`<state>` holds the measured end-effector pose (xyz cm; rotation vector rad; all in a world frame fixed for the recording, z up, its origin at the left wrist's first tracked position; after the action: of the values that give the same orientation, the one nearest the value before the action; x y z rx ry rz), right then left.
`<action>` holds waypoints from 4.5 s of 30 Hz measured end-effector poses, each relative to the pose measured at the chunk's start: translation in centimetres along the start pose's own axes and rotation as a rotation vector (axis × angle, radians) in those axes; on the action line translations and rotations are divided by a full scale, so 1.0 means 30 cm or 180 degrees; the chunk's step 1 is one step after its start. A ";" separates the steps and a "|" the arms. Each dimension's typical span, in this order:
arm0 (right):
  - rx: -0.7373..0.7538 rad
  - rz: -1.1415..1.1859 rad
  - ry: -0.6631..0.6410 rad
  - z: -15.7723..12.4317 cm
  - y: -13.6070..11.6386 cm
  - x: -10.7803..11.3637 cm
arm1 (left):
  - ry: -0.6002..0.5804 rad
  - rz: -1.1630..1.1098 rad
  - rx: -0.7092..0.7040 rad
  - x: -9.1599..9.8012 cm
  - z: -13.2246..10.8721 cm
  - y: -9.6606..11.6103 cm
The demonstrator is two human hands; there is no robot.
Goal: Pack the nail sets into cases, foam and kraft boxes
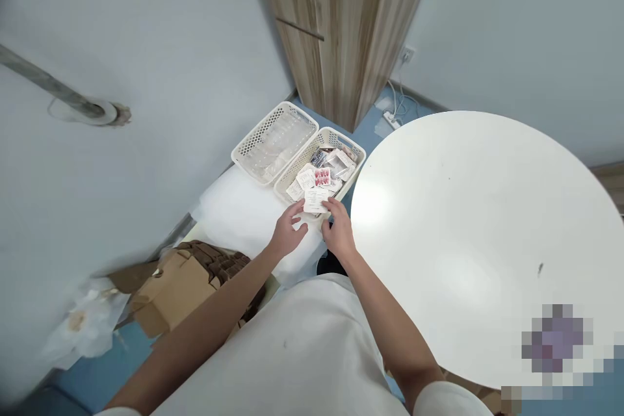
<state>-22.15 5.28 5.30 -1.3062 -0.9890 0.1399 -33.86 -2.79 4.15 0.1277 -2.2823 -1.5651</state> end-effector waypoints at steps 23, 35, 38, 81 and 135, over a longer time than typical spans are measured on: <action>-0.1241 0.0518 0.1107 -0.851 0.089 0.272 | -0.1491 0.0099 -0.0913 -0.498 -0.373 0.084; -0.1361 0.1965 0.2007 -1.094 0.349 0.570 | -0.2446 -0.0285 -0.0107 -0.928 -0.425 0.145; -0.1342 0.2044 0.1979 -1.099 0.390 0.626 | -0.2445 -0.0310 -0.0072 -1.002 -0.413 0.171; -0.1532 0.2874 0.1948 -1.103 0.515 0.700 | -0.2422 -0.0872 0.0644 -1.189 -0.378 0.201; -0.0840 0.0353 0.0249 -1.150 0.453 0.736 | -0.2665 0.1012 -0.0926 -1.145 -0.476 0.357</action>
<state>20.21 -2.68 7.71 -1.5971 -0.8895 0.0432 4.40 -1.77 9.92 -1.0975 -2.3869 -1.9693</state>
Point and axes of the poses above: each hand's wrist, its own z-axis towards the middle knuckle, its own x-axis out of the back of the hand, y = z × x, the point moved 8 cm from there along z, towards the middle knuckle, and after that the axes turned 8 degrees about -y, right-handed, at the moved point
